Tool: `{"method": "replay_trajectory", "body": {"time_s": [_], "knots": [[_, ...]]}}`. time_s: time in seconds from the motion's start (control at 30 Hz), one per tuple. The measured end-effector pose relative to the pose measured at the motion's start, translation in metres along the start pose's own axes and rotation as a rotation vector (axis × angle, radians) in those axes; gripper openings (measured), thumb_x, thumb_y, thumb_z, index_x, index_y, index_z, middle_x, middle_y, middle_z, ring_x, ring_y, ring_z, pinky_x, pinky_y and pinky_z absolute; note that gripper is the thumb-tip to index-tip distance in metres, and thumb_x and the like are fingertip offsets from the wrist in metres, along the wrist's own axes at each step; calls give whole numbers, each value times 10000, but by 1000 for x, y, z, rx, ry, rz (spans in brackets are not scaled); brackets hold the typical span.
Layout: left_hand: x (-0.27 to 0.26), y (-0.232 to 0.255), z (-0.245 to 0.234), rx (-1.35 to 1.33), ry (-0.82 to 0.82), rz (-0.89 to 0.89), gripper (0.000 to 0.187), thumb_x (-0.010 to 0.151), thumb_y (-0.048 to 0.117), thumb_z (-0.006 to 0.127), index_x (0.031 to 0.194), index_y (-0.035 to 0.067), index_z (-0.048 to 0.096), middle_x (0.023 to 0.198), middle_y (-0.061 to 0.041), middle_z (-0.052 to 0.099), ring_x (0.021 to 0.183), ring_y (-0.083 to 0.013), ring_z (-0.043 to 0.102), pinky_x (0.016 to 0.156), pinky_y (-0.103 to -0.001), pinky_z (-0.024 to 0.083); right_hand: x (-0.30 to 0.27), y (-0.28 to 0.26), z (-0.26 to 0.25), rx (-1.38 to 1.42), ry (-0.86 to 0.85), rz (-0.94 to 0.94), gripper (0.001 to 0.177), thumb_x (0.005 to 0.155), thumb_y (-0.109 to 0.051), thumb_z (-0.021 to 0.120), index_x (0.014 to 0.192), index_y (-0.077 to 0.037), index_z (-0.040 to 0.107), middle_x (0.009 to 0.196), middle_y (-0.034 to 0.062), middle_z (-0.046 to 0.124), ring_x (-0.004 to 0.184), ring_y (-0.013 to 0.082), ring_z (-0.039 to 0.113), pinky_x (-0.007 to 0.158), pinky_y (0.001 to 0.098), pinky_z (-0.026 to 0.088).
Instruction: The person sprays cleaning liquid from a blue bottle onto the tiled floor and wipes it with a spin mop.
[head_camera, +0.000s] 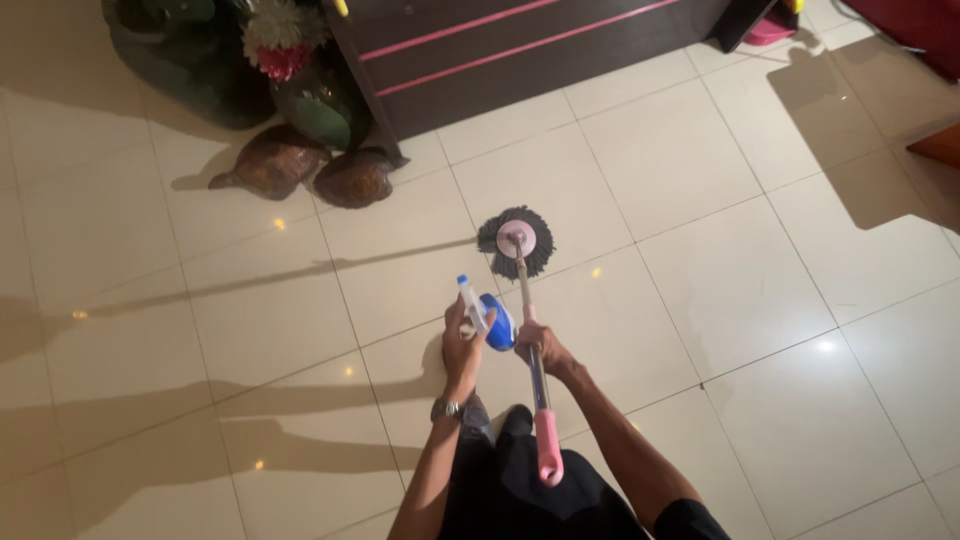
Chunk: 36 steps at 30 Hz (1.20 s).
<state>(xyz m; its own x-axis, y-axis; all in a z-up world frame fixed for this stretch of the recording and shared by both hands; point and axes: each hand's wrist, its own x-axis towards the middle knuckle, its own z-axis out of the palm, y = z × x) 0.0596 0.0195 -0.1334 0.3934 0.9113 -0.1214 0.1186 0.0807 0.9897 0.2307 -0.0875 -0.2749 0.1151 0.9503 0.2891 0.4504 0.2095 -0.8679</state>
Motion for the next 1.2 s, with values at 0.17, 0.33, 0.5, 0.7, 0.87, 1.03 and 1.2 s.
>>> {"method": "replay_trajectory", "body": {"time_s": [0.17,0.33,0.5,0.7,0.87,1.03,1.2], "knots": [[69,-22,9,-230,-127,-17,497,967,282,708,1386,40,594,1126,-96,671,983,-150,635,850,-321,536,58,1,-31,50,46,46,222,779,-24,669,638,-45,499,640,63,495,648,243,487,634,379,441],[140,-36,31,89,-63,78,379,981,311,684,1226,37,592,1073,-107,661,969,-224,668,845,-364,539,131,-17,-52,-88,167,74,212,694,33,676,619,-45,495,604,54,492,588,225,489,639,404,413],[199,-27,33,283,53,186,249,962,278,681,1018,42,623,900,-121,683,825,-290,675,732,-403,527,175,-2,-44,-244,395,-208,253,680,75,638,606,-63,440,584,23,471,572,207,487,712,435,456],[261,-22,31,319,44,207,232,934,248,680,897,27,624,756,-155,689,700,-361,683,635,-450,520,209,32,-31,-26,453,226,315,734,72,691,596,-22,424,553,66,411,470,155,397,451,337,321],[290,-20,37,342,80,182,253,922,250,667,912,0,627,774,-196,693,714,-390,689,643,-471,534,240,41,-33,-83,518,267,337,778,27,702,564,-22,446,493,72,402,456,104,390,422,314,348],[305,-17,34,369,97,78,264,898,240,656,904,-23,641,795,-224,706,735,-401,702,672,-474,542,253,36,-41,-118,506,319,330,782,-18,707,558,-21,465,485,69,414,438,93,392,418,316,346],[315,-14,38,383,140,70,260,908,240,652,912,-19,642,837,-234,701,796,-409,689,721,-491,533,259,41,-50,-82,533,225,288,766,-30,653,570,-6,443,500,68,418,465,106,389,430,329,335]]}}
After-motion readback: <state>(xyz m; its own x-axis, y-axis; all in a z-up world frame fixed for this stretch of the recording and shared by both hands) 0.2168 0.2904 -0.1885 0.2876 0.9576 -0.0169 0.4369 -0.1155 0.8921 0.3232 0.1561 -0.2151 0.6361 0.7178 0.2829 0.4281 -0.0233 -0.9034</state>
